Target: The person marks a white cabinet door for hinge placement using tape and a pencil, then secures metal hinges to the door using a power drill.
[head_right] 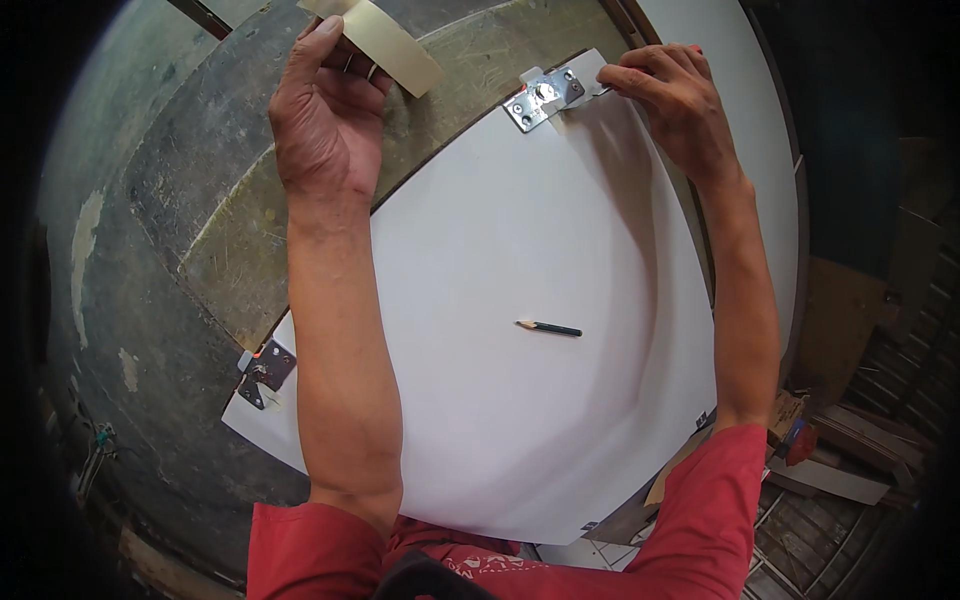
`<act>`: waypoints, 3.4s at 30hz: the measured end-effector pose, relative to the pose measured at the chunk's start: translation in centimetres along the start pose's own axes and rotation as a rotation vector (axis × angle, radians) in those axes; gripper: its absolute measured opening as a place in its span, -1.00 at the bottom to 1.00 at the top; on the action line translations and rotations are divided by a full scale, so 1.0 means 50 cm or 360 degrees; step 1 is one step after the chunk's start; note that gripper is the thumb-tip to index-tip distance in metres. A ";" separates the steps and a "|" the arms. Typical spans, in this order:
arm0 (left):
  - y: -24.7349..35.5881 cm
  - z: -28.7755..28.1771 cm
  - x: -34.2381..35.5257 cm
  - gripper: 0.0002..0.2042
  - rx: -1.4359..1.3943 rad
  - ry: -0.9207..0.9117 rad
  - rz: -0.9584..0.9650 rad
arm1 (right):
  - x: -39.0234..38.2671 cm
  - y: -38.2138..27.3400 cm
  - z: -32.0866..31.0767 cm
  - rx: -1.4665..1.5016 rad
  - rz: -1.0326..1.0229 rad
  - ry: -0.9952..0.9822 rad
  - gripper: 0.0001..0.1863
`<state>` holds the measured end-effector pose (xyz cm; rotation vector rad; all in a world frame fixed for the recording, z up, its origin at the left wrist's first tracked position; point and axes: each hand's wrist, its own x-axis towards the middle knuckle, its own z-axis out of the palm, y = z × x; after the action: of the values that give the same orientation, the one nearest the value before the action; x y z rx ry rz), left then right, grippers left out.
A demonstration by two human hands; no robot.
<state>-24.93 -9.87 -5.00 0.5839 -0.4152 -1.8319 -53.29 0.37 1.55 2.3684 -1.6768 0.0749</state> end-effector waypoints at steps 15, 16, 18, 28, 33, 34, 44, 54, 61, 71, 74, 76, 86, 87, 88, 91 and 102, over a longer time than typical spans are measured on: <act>-0.001 -0.004 0.003 -0.61 -0.0137 -0.0119 -0.0030 | 0.005 -0.062 -0.056 0.0613 0.0234 0.0271 -0.56; -0.014 -0.007 0.017 -0.72 -0.0221 -0.0194 0.0062 | 0.017 -0.102 -0.084 0.0594 0.0189 0.0311 -0.55; -0.043 0.009 0.017 -0.86 -0.0289 -0.0202 0.0164 | 0.024 -0.184 -0.148 0.0761 0.0346 0.0177 -0.57; 0.041 0.017 -0.108 -0.67 0.1168 -0.0590 0.0230 | 0.176 -0.509 -0.229 0.0803 -0.0687 -0.0597 -0.42; 0.121 -0.049 -0.295 -0.61 0.1604 -0.0750 -0.0185 | 0.176 -0.569 -0.199 0.0693 -0.0841 -0.0670 -0.43; 0.131 -0.061 -0.328 -0.59 0.1660 -0.0745 -0.0294 | 0.173 -0.578 -0.192 0.0664 -0.0855 -0.0672 -0.44; 0.160 -0.104 -0.451 -0.48 0.1867 -0.0713 -0.0708 | 0.167 -0.596 -0.158 0.0563 -0.0885 -0.0611 -0.44; 0.153 -0.096 -0.440 -0.50 0.1894 -0.0746 -0.0675 | 0.165 -0.592 -0.159 0.0545 -0.0869 -0.0603 -0.44; 0.149 -0.103 -0.436 -0.52 0.1887 -0.0740 -0.0674 | 0.158 -0.596 -0.157 0.0536 -0.0851 -0.0624 -0.44; 0.154 -0.098 -0.444 -0.54 0.1913 -0.0785 -0.0678 | 0.161 -0.596 -0.158 0.0576 -0.0804 -0.0630 -0.44; 0.151 -0.092 -0.442 -0.55 0.1917 -0.0792 -0.0679 | 0.163 -0.598 -0.158 0.0550 -0.0802 -0.0618 -0.43; 0.150 -0.087 -0.440 -0.56 0.1919 -0.0787 -0.0680 | 0.164 -0.597 -0.160 0.0535 -0.0800 -0.0633 -0.43; 0.141 -0.085 -0.434 -0.58 0.1935 -0.0797 -0.0681 | 0.158 -0.595 -0.163 0.0514 -0.0799 -0.0577 -0.43; 0.145 -0.087 -0.434 -0.58 0.1943 -0.0784 -0.0684 | 0.161 -0.596 -0.157 0.0546 -0.0785 -0.0578 -0.43; 0.143 -0.087 -0.434 -0.59 0.1937 -0.0791 -0.0683 | 0.160 -0.594 -0.160 0.0534 -0.0781 -0.0586 -0.44; 0.139 -0.084 -0.432 -0.59 0.1924 -0.0806 -0.0678 | 0.160 -0.588 -0.170 0.0534 -0.0755 -0.0595 -0.44; 0.134 -0.085 -0.430 -0.62 0.1942 -0.0810 -0.0673 | 0.161 -0.589 -0.171 0.0551 -0.0731 -0.0568 -0.44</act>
<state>-11.62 8.29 -0.75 1.0496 -1.9358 -1.9658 -22.20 4.08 6.48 3.1270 -1.2778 -0.1604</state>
